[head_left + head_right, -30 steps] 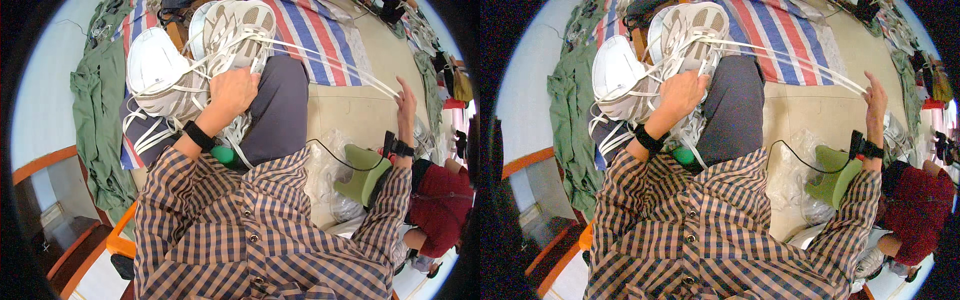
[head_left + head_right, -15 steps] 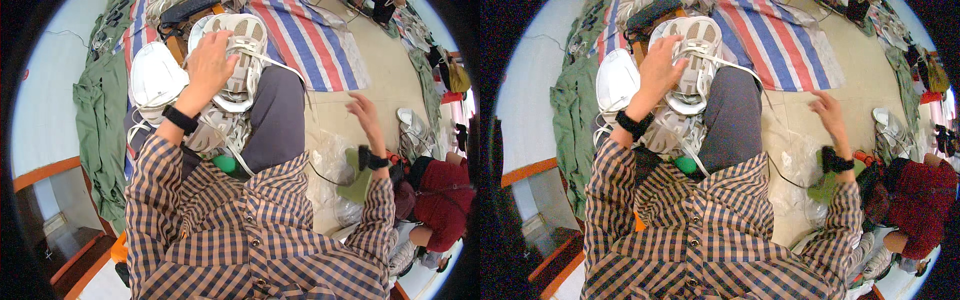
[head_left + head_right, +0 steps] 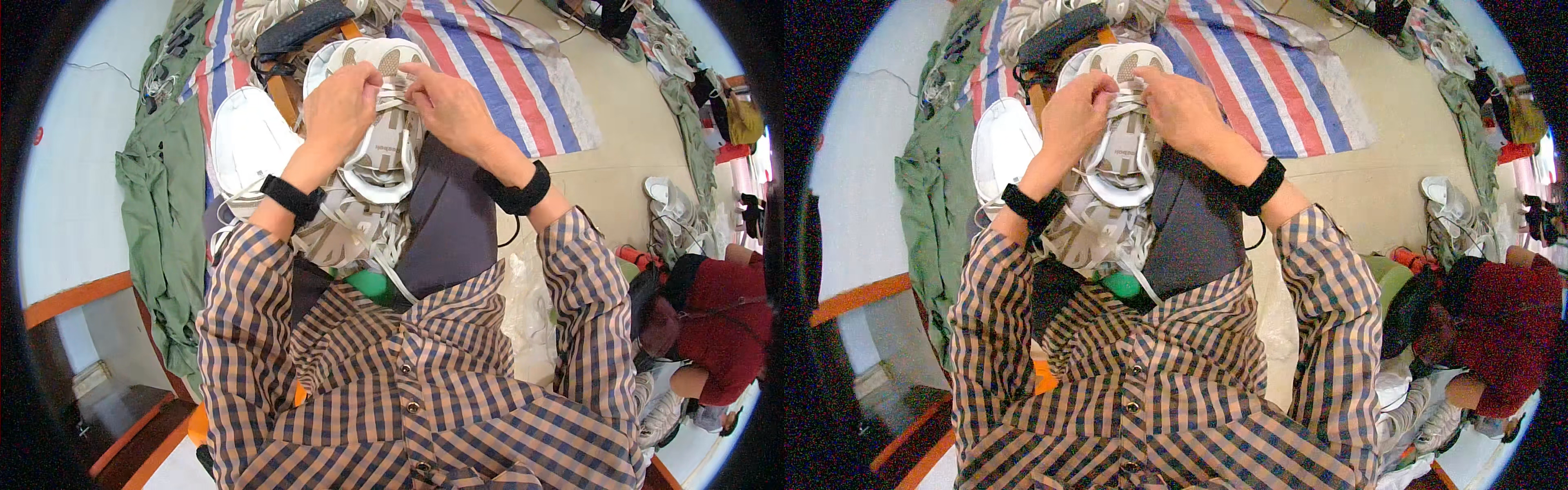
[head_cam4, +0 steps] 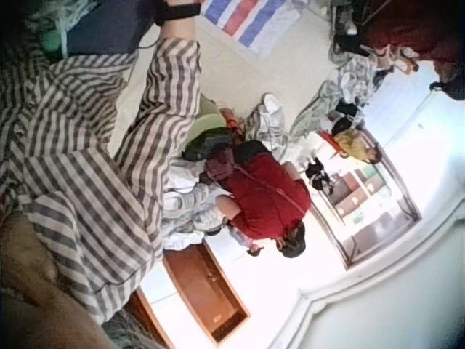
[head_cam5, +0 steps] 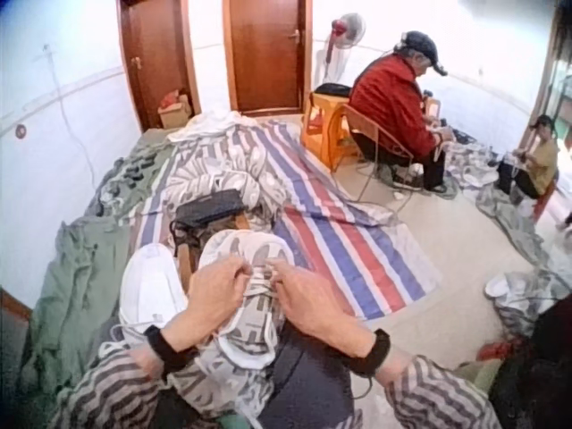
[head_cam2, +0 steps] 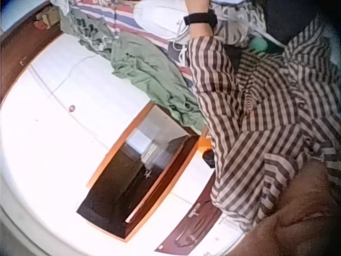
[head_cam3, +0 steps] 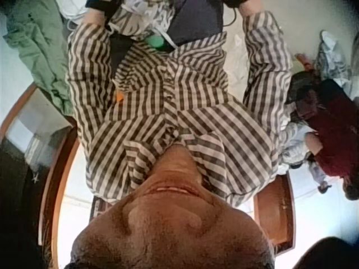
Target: Lacing and grouping pairs of shoes during manufacturing assembly.
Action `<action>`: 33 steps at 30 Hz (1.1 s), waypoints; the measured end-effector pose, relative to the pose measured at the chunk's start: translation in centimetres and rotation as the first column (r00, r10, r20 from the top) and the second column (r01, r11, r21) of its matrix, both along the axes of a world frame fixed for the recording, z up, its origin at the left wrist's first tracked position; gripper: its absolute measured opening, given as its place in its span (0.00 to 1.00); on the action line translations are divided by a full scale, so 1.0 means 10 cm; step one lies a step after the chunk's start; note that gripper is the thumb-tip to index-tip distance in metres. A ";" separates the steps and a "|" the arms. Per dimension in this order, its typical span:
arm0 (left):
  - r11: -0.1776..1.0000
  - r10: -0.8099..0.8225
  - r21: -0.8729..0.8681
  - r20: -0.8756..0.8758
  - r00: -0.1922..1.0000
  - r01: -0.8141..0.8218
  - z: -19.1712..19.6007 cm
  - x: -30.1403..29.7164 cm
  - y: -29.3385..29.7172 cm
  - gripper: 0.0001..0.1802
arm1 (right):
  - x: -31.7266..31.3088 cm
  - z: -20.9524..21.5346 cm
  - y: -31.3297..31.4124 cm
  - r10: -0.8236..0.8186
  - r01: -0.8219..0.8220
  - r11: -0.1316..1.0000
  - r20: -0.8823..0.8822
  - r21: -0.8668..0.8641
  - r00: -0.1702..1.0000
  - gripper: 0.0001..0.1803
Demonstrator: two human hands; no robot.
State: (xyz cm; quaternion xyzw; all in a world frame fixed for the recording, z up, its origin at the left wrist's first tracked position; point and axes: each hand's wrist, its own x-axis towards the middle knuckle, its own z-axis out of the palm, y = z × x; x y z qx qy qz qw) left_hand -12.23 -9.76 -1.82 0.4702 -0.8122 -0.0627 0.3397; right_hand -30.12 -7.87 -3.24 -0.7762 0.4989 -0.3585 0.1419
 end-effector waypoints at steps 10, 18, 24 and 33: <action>0.984 -0.089 0.162 0.054 0.995 0.079 -0.38 0.00 -0.10 0.22 | 0.29 0.00 -0.06 -0.018 0.018 1.000 -0.095 -0.007 0.995 0.08; 0.969 -0.232 0.088 -0.019 0.973 0.232 -0.77 0.32 -0.39 0.22 | 0.40 -0.45 -0.32 -0.121 0.014 0.948 -0.319 -0.318 0.940 0.10; 0.942 -0.300 0.136 -0.072 0.951 0.307 -0.79 0.41 -0.50 0.29 | 0.56 -0.44 -0.39 -0.239 0.117 0.943 -0.387 -0.313 0.890 0.11; 0.931 -0.353 0.093 -0.029 0.935 0.354 -0.64 0.38 -0.37 0.23 | 0.67 -0.35 -0.28 -0.296 0.170 0.947 -0.533 -0.273 0.793 0.14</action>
